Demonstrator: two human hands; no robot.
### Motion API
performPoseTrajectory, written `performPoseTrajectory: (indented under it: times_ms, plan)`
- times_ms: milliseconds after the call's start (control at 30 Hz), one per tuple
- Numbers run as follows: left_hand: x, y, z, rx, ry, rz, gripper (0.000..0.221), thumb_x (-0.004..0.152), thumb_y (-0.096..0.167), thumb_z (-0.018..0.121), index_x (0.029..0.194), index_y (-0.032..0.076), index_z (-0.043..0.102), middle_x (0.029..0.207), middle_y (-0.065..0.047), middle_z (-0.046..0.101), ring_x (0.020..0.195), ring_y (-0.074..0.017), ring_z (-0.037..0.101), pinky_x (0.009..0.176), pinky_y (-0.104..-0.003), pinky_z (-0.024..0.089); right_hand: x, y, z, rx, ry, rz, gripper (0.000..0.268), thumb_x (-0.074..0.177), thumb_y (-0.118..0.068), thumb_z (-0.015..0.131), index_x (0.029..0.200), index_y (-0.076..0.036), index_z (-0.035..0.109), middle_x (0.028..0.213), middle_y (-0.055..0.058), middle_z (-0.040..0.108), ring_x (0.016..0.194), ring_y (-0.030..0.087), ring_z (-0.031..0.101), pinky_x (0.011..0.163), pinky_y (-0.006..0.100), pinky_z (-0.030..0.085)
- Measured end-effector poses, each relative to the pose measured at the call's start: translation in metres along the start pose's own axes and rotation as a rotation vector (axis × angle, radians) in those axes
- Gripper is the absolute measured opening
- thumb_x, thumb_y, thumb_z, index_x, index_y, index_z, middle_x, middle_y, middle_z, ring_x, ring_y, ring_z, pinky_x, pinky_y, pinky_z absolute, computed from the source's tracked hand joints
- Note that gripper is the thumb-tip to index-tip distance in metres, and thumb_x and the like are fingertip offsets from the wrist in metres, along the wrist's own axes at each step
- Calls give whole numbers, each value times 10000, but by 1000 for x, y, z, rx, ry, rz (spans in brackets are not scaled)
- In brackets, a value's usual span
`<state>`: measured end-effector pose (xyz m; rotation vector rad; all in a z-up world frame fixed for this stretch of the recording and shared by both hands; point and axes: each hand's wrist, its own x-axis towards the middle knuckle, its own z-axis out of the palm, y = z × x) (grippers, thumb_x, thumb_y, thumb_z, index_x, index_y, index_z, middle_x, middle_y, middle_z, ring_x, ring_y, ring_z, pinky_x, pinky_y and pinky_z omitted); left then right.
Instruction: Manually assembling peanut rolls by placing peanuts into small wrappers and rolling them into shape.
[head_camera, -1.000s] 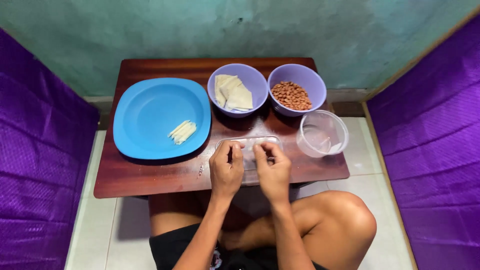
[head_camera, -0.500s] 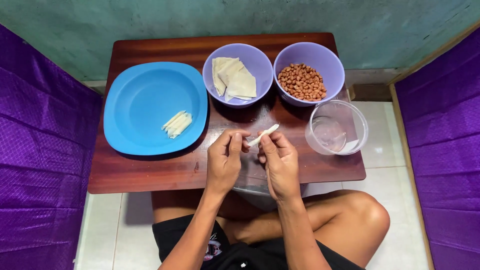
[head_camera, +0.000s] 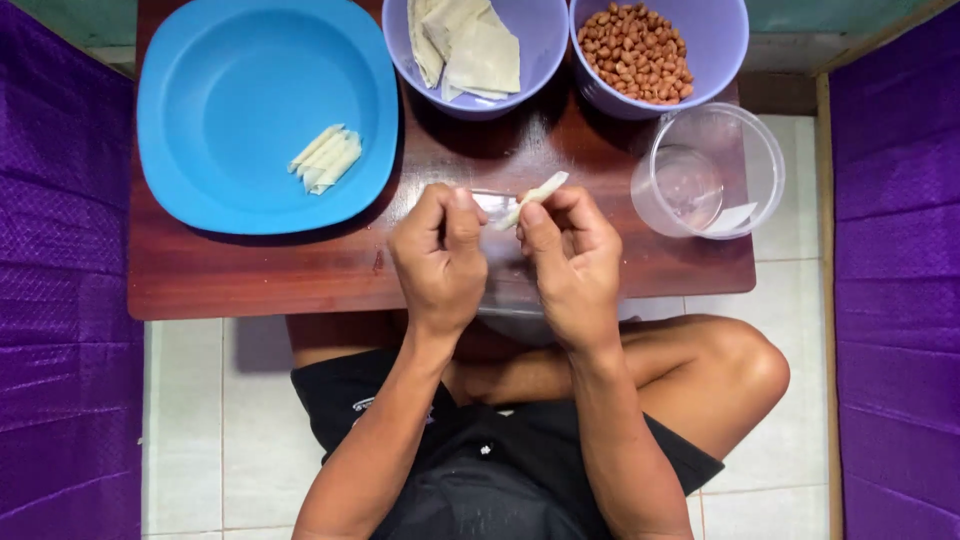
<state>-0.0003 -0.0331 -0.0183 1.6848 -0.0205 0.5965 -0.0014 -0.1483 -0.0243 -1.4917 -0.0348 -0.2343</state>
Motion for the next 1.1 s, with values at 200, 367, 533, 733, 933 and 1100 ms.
performPoseTrajectory:
  times_ms: [200,367,533,733,933,1100]
  plan:
    - [0,-11,-2,-70,45,-67,385,1074,283,467,731,137,563,547,1,438,563,-101,408,572,-270,435,-24,17,12,52,43,62,141,1051,-150,593,1059,-26,660,730,58,612,633,88,582,566,215,489]
    - [9,-11,-13,-76,-162,-67,346,1069,282,518,782,120,623,558,-4,448,605,-100,436,608,-271,458,-8,21,2,33,-77,49,119,1047,-131,613,1070,-24,661,725,53,603,616,82,576,545,217,489]
    - [0,-5,-8,-3,-217,-81,321,1066,298,534,841,98,644,604,-53,539,653,-133,497,643,-321,485,-3,19,-5,22,-138,81,89,1032,-114,625,1052,-37,664,721,42,604,596,77,585,525,215,500]
    - [-6,-4,-5,45,-130,-78,323,1096,307,459,949,81,638,610,-90,536,617,-164,544,638,-341,511,-2,10,-11,148,-83,161,102,1037,-100,620,1033,-13,672,651,54,507,520,99,500,442,231,430]
    - [1,8,-6,60,-265,-52,408,1098,321,414,960,69,704,750,-140,616,708,-298,655,709,-413,541,-2,12,-13,327,6,278,100,1010,-64,659,1059,6,711,735,10,518,585,48,450,505,189,412]
    - [8,8,-9,10,-443,-73,326,1068,304,518,885,102,695,743,-107,632,732,-281,679,715,-393,550,-2,17,-12,358,-17,249,97,991,-53,679,1014,35,711,903,80,656,698,63,479,555,183,419]
